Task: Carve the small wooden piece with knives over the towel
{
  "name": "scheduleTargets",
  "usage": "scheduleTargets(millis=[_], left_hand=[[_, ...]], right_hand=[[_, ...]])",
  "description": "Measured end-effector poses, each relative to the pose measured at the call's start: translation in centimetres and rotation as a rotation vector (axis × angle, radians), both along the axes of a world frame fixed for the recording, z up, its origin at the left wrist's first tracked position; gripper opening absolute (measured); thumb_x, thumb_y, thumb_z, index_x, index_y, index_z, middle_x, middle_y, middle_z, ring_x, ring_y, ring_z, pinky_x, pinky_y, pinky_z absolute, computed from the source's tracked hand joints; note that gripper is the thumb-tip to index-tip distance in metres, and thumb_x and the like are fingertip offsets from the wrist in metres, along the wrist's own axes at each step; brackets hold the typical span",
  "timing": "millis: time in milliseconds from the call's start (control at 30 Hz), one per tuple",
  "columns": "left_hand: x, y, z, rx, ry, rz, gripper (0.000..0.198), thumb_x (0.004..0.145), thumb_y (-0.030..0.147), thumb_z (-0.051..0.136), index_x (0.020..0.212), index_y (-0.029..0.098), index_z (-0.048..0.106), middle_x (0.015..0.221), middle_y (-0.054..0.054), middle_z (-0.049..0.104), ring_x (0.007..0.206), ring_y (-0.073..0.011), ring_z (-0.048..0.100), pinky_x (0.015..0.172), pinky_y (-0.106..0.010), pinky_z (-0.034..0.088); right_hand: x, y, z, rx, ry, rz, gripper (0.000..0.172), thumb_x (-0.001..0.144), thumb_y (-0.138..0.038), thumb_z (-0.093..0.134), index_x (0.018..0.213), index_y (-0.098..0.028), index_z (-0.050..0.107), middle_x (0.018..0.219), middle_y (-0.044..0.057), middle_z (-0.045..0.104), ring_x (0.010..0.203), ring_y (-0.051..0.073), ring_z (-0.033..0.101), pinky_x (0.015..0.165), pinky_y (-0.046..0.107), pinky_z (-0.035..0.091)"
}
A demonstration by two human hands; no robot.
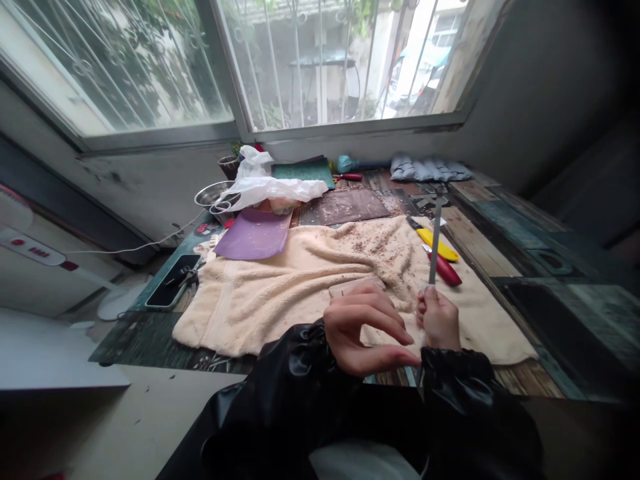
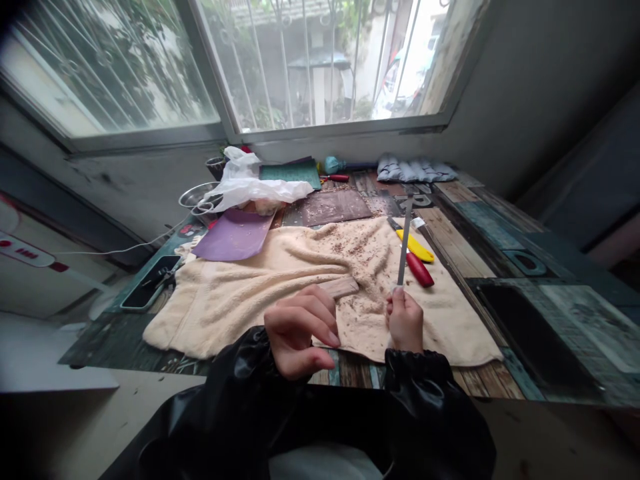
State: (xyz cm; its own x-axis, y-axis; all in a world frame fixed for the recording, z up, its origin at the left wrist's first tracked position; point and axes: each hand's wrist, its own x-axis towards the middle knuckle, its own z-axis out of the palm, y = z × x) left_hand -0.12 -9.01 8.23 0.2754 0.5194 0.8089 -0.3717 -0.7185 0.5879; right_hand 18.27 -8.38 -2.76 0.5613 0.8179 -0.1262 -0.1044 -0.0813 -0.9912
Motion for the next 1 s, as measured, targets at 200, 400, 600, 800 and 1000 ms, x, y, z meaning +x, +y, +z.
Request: scheduleTargets(millis=[200,400,600,800,1000], left_hand=[[0.7,-0.2,-0.2,-0.092,-0.017,0.057,0.026,0.076,0.030,0.051,0.053,0.017,0.051,0.050,0.000,0.054,0.051,-0.0093,0.048,0.055,-0.027,0.042],[1.1,-0.5,-0.3,-0.185,-0.065,0.090,0.048,0.086,0.033,0.025,0.058,0.016,0.060,0.054,-0.004,0.059,0.056,-0.0122,0.052,0.059,-0.030,0.043],[0.9,-0.5,-0.3,-0.191,-0.021,0.091,0.054,0.086,0.039,0.020,0.061,0.016,0.061,0.056,-0.005,0.059,0.058,-0.0130,0.053,0.060,-0.030,0.043],[1.0,2.0,-0.9,-0.125,0.043,0.239,0.017,0.073,0.022,0.055,0.059,0.014,0.058,0.057,-0.001,0.057,0.054,-0.0091,0.049,0.059,-0.026,0.040],[0.8,6.7,-4.6,-0.252,0.276,0.496,0.020,0.071,0.029,0.057,0.058,0.014,0.055,0.055,0.001,0.050,0.056,-0.0087,0.045,0.056,-0.023,0.038]], right_hand=[[-0.3,0.0,0.5,0.003,0.071,-0.013,0.039,0.067,-0.056,0.048,0.064,-0.018,0.042,0.039,-0.011,0.029,0.027,0.001,0.022,0.026,0.014,0.017],[-0.3,0.0,0.5,0.003,0.081,-0.006,0.039,0.067,-0.056,0.048,0.064,-0.018,0.042,0.039,-0.011,0.029,0.027,0.001,0.022,0.026,0.014,0.016],[-0.2,-0.1,0.3,-0.006,0.074,0.000,0.039,0.068,-0.056,0.047,0.064,-0.018,0.042,0.039,-0.011,0.030,0.027,0.001,0.022,0.026,0.014,0.016],[-0.2,0.0,0.2,0.003,0.066,-0.005,0.039,0.068,-0.056,0.048,0.064,-0.018,0.042,0.038,-0.011,0.029,0.027,0.001,0.022,0.026,0.014,0.016],[-0.1,0.0,0.2,0.008,0.038,0.015,0.040,0.067,-0.058,0.047,0.065,-0.018,0.042,0.039,-0.011,0.029,0.026,0.001,0.022,0.025,0.014,0.016]])
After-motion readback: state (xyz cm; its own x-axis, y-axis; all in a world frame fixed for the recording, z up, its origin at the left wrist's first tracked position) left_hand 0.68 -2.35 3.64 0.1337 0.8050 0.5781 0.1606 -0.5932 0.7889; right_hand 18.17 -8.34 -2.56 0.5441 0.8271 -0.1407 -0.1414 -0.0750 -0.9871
